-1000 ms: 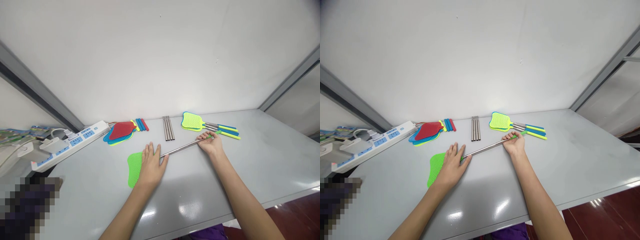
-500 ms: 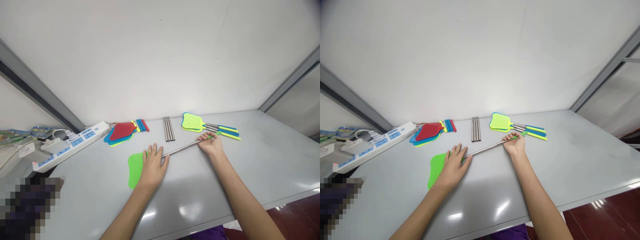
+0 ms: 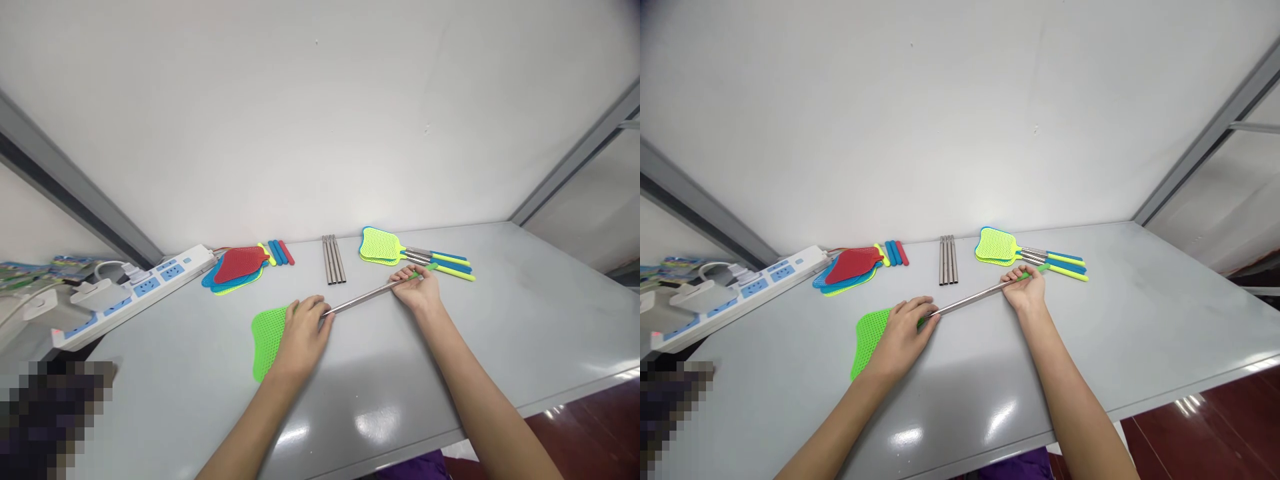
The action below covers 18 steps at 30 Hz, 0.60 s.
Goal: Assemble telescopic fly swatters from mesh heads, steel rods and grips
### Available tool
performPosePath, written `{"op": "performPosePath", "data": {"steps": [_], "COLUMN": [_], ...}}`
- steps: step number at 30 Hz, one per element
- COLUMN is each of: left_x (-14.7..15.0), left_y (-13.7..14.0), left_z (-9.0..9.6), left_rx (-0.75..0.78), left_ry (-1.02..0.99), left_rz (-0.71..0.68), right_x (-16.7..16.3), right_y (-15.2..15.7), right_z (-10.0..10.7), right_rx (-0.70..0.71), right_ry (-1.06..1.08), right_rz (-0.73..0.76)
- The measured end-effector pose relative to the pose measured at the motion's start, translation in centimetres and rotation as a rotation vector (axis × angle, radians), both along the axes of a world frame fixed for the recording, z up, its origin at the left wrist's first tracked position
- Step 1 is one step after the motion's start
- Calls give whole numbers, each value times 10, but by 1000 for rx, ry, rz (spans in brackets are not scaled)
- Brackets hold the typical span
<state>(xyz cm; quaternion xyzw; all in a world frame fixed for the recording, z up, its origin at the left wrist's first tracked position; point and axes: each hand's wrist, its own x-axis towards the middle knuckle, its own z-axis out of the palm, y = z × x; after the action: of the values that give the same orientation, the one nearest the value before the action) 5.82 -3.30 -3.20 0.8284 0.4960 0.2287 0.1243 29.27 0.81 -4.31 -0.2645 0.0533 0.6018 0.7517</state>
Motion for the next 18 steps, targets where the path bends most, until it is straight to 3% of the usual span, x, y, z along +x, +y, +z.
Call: {"op": "performPosePath", "data": {"steps": [10, 18], "left_x": [-1, -1], "left_y": [1, 1], "left_z": [-3, 0], "left_rx": [32, -30], "left_ry": [-73, -47], "left_rz": [-92, -63], "right_x": [0, 1], "right_y": [-1, -1], "right_z": [0, 0], "right_rx": [-2, -3], "right_ry": [-1, -16], "right_rz": [5, 7]}}
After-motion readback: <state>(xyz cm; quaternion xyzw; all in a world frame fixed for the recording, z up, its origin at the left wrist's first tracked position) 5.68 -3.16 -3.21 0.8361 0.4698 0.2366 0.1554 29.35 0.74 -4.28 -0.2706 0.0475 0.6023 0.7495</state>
